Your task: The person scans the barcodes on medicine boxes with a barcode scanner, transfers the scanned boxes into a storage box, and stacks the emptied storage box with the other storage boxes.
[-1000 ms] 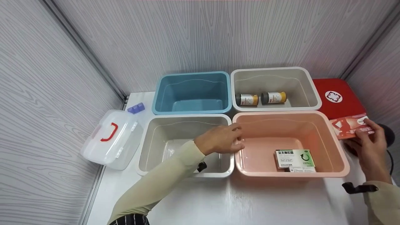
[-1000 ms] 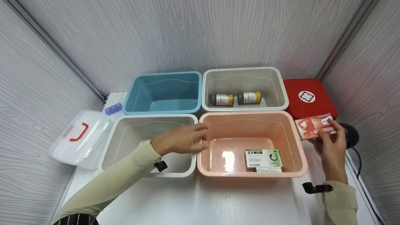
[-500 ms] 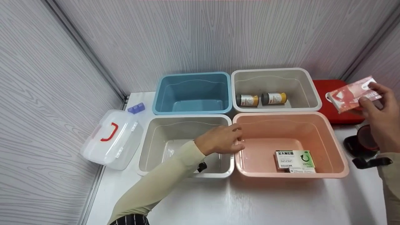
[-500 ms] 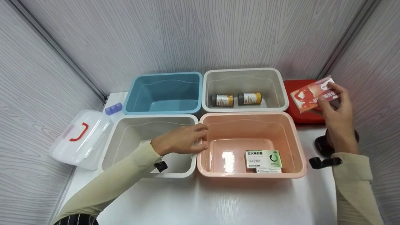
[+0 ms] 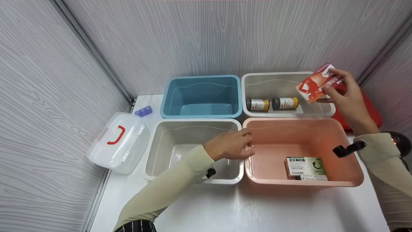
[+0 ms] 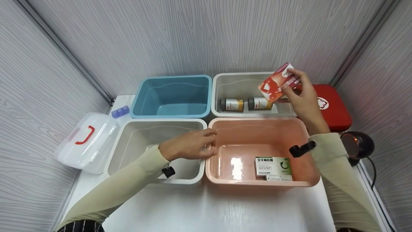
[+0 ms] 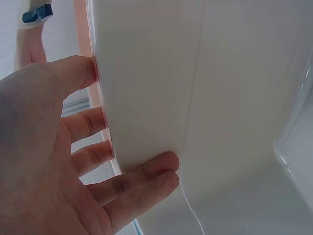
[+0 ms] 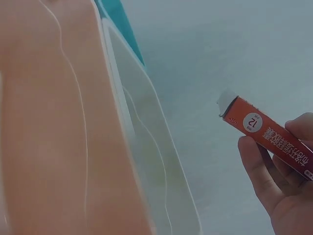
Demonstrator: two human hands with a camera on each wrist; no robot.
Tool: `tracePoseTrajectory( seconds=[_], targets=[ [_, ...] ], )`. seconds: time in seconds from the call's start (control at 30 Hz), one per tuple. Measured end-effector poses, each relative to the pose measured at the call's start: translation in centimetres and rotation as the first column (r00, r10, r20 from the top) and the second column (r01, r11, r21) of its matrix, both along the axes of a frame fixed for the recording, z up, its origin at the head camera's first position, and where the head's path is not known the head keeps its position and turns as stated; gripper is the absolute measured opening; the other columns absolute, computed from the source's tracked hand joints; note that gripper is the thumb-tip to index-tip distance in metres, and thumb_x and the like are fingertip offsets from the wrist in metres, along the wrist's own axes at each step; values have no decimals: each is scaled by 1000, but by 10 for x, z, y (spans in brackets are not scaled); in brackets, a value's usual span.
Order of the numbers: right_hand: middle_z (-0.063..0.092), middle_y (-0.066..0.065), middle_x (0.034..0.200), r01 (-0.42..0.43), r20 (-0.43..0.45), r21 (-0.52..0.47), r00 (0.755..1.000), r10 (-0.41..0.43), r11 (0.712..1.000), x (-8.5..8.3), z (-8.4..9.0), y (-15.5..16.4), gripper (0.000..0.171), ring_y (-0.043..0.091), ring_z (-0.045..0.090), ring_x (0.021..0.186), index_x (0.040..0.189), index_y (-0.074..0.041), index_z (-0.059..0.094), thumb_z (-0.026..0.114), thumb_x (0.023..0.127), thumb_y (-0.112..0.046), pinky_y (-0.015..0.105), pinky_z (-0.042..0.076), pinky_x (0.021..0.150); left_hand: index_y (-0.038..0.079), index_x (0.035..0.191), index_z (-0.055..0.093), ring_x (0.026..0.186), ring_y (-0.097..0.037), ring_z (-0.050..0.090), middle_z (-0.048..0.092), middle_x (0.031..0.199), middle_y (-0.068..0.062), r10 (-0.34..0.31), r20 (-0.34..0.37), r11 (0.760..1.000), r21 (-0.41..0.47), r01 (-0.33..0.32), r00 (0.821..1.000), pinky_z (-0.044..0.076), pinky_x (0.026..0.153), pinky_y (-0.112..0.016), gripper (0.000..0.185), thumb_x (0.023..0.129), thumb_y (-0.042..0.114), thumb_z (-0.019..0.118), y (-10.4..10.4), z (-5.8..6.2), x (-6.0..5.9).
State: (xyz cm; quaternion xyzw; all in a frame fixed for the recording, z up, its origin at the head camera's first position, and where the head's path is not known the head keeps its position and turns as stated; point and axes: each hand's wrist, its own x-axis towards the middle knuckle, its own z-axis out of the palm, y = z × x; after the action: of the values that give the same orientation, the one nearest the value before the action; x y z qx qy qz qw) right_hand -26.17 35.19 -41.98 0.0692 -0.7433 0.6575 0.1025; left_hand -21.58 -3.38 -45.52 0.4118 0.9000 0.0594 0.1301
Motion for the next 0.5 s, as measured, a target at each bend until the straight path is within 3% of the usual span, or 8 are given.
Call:
tracePoseTrajectory(
  seconds=[0.17, 0.3, 0.5],
  targets=[
    [45, 1, 148, -23, 5, 143, 1000, 22, 989, -18, 4, -36, 57, 19, 60, 119, 162, -22, 47, 67, 109, -15, 19, 63, 82, 15, 126, 68, 114, -26, 69, 56, 154, -5, 0, -1, 1000, -11, 0, 1000, 59, 101, -42, 40, 108, 49, 54, 1, 0, 0],
    [42, 5, 152, -81, 24, 159, 997, 78, 984, -31, 4, -62, 58, 23, 61, 122, 162, -24, 45, 67, 109, -18, 21, 64, 84, 15, 126, 68, 115, -27, 69, 56, 155, -5, 2, 2, 1000, -5, -2, 1000, 59, 102, -42, 41, 109, 49, 54, 2, 0, 1],
    [46, 8, 141, -168, 9, 97, 986, 168, 981, -50, -5, -103, 55, 20, 68, 106, 161, -12, 45, 64, 110, -15, 26, 65, 80, 15, 129, 68, 124, -30, 69, 55, 159, -7, -7, -4, 1000, -15, 7, 1000, 57, 108, -42, 42, 109, 48, 53, 6, -1, 2]
  ],
)
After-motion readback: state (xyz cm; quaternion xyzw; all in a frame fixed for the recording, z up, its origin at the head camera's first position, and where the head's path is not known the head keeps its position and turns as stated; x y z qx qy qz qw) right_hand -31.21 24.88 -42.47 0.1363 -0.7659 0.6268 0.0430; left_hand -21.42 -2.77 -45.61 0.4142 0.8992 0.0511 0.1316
